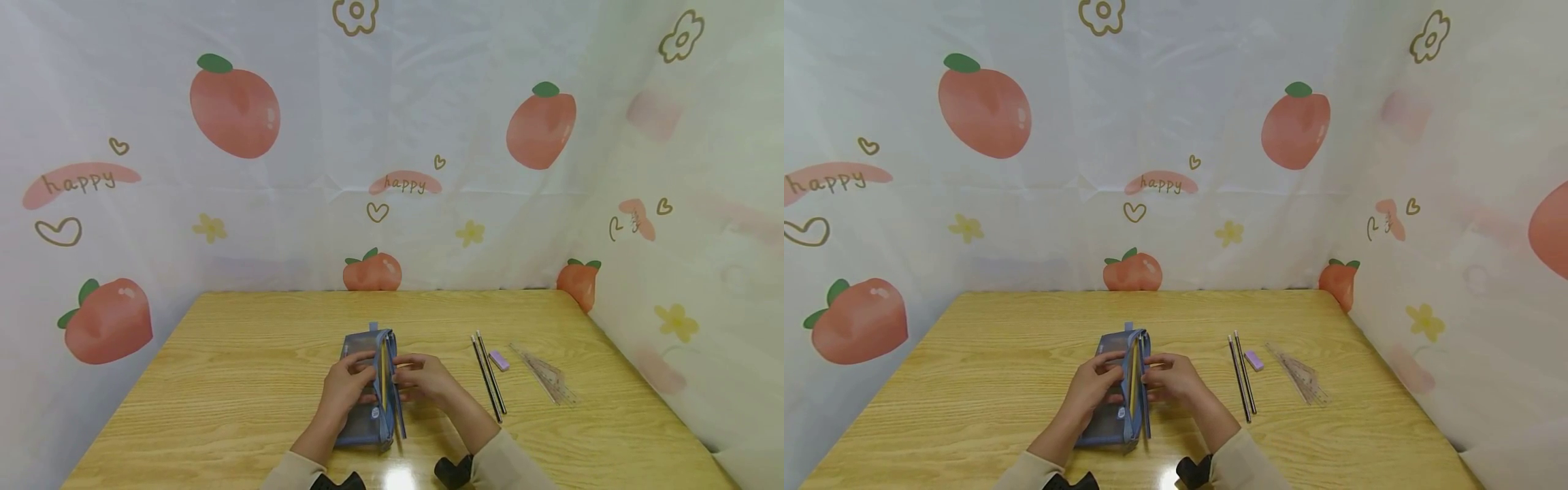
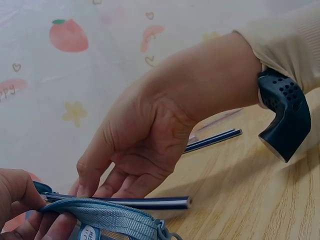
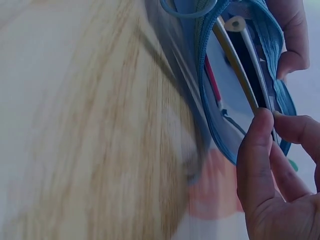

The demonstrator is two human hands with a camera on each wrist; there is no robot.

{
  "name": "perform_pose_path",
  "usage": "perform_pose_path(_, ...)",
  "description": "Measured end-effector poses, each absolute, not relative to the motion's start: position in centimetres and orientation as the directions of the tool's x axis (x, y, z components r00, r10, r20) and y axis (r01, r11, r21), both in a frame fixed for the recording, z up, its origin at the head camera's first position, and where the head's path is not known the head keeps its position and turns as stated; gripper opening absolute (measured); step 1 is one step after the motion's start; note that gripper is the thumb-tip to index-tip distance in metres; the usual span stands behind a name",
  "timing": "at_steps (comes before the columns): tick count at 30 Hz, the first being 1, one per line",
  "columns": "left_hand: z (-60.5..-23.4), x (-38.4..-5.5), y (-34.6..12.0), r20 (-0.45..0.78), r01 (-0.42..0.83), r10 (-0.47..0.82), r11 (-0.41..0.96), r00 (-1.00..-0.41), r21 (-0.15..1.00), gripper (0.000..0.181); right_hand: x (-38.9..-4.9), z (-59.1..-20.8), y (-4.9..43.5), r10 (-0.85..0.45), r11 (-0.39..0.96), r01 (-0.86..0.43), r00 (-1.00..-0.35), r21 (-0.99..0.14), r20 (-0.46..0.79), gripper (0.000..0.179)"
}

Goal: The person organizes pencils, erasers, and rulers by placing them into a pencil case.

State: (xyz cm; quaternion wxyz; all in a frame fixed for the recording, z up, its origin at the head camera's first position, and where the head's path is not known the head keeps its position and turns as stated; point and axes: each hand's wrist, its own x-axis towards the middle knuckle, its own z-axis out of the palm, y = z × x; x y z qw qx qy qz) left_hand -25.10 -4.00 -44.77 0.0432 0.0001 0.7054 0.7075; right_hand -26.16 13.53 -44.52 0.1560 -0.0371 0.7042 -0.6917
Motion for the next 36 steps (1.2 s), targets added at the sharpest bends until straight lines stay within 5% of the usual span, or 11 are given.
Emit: perform_pose_path(36, -44.9, -25.1, -3.9, -0.053, -0.053, 0.064, 0.006, -0.996, 0.999, 0.043, -26.6, -45.3, 11.8, -0.241, -0.013, 0.176, -0.956, -0.984, -0.168, 0.038)
